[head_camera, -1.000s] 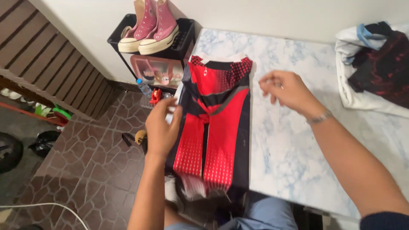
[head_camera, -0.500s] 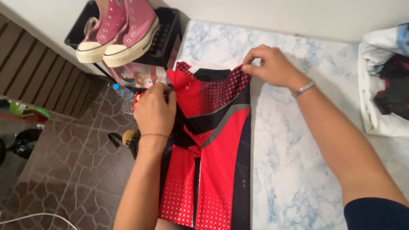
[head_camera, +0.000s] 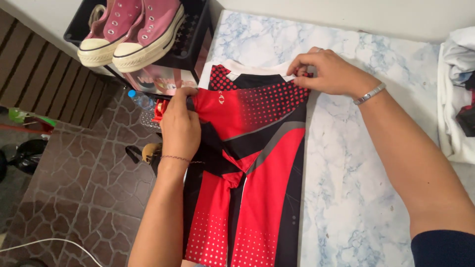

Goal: The person folds sports jerseys and shirts on a marble-topped table. They smooth each garment flat, fold the sleeves and sides inward, then fold the body over, setting each finished folded shirt aside and laying out the next one.

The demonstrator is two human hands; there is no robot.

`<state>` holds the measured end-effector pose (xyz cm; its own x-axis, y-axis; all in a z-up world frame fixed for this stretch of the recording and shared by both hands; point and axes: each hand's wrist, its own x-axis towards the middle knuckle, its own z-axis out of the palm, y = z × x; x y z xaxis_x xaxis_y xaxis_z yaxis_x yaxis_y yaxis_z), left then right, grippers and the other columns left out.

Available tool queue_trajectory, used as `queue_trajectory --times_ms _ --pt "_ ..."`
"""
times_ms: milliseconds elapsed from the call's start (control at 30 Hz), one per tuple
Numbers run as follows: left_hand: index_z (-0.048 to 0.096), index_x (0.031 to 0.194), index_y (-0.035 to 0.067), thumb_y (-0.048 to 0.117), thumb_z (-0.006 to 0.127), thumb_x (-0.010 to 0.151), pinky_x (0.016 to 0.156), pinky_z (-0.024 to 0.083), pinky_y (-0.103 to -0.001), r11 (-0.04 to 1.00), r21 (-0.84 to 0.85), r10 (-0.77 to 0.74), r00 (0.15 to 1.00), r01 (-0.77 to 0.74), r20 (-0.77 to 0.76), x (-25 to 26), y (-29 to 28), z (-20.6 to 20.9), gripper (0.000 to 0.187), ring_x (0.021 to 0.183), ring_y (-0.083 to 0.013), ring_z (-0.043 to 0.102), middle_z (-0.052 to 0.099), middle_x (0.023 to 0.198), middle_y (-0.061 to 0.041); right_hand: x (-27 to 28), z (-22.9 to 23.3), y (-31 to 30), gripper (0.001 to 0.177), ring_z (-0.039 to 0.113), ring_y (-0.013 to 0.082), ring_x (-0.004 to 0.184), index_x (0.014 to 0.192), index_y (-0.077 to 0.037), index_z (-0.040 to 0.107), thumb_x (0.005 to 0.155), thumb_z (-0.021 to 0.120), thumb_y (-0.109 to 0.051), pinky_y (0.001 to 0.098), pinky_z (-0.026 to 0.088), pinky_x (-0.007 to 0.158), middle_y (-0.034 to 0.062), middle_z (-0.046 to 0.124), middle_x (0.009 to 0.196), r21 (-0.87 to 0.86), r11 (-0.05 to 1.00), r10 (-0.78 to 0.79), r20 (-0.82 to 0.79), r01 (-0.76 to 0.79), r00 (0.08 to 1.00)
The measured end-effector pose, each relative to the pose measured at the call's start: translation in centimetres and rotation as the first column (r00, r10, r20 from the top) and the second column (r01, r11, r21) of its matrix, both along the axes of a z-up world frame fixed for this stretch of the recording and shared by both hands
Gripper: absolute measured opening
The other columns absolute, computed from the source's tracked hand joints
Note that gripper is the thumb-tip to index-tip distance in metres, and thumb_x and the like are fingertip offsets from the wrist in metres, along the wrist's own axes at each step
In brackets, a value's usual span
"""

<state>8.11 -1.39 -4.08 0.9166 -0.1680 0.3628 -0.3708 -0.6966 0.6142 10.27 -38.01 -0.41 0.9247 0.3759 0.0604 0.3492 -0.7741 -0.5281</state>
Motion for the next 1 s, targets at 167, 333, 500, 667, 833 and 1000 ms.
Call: queue_trajectory --times_ms 167,333,500,667,833,1000 --pt "0.047 0.135 0.006 0.018 0.071 0.096 0.082 0.051 -0.052 0.995 -0.056 0.076 0.993 -0.081 -0.087 -0.4 0.3 0.3 0.047 0.098 -0.0398 0.066 0.066 0.104 -0.019 -1.4 0.6 2.8 0.021 0.064 0.0258 0.087 0.100 -0.010 0.075 0.083 0.080 -0.021 0.0417 0.050 0.082 0.0061 0.068 0.095 -0.187 0.982 0.045 0.415 0.037 0.909" --pt "0.067 0.117 0.013 0.021 0.082 0.079 0.088 0.052 -0.048 0.997 0.040 -0.059 0.992 0.063 -0.109 -1.1 1.3 0.8 0.041 0.110 -0.0384 0.064 0.059 0.127 -0.016 -0.9 0.0 9.7 0.017 0.068 0.0213 0.083 0.107 -0.007 0.069 0.094 0.071 -0.018 0.0349 0.054 0.078 0.0086 0.065 0.104 0.190 0.981 -0.005 0.250 -0.044 0.968" --pt "0.075 0.114 0.014 0.009 0.075 0.082 0.105 0.048 -0.047 0.944 0.078 -0.318 0.947 0.320 -0.036 -1.0 2.4 1.7 0.032 0.126 -0.0397 0.057 0.050 0.148 -0.018 3.0 -2.1 16.9 0.019 0.068 0.0316 0.095 0.111 -0.003 0.070 0.095 0.065 -0.013 0.0415 0.054 0.086 0.0135 0.065 0.107 0.211 0.948 0.146 0.374 -0.237 0.916" --pt "0.080 0.097 0.014 0.003 0.078 0.076 0.110 0.040 -0.046 0.896 0.055 -0.436 0.896 0.441 -0.089 -1.0 3.8 3.3 0.024 0.132 -0.0420 0.047 0.041 0.152 -0.019 5.4 -3.6 19.5 0.021 0.066 0.0327 0.099 0.107 -0.008 0.073 0.104 0.058 -0.023 0.0441 0.052 0.086 0.0110 0.068 0.103 0.055 0.986 0.140 0.225 -0.156 0.964" --pt "0.080 0.104 0.016 0.006 0.084 0.066 0.110 0.038 -0.045 0.878 0.081 -0.455 0.876 0.471 -0.162 -1.0 4.2 3.6 0.040 0.136 -0.0404 0.043 0.037 0.156 -0.018 6.1 -3.8 19.5 0.021 0.067 0.0297 0.097 0.100 -0.012 0.076 0.083 0.068 -0.021 0.0471 0.047 0.085 0.0073 0.072 0.094 -0.035 0.975 0.220 0.146 -0.217 0.964" --pt "0.077 0.089 0.011 0.002 0.083 0.065 0.110 0.041 -0.043 0.884 0.063 -0.450 0.879 0.463 -0.155 -1.0 4.6 3.8 0.026 0.135 -0.0369 0.047 0.044 0.151 -0.017 6.1 -3.7 20.5 0.017 0.067 0.0297 0.097 0.100 -0.012 0.078 0.085 0.069 -0.013 0.0463 0.046 0.088 0.0063 0.076 0.093 0.080 0.967 0.223 0.197 -0.242 0.955"
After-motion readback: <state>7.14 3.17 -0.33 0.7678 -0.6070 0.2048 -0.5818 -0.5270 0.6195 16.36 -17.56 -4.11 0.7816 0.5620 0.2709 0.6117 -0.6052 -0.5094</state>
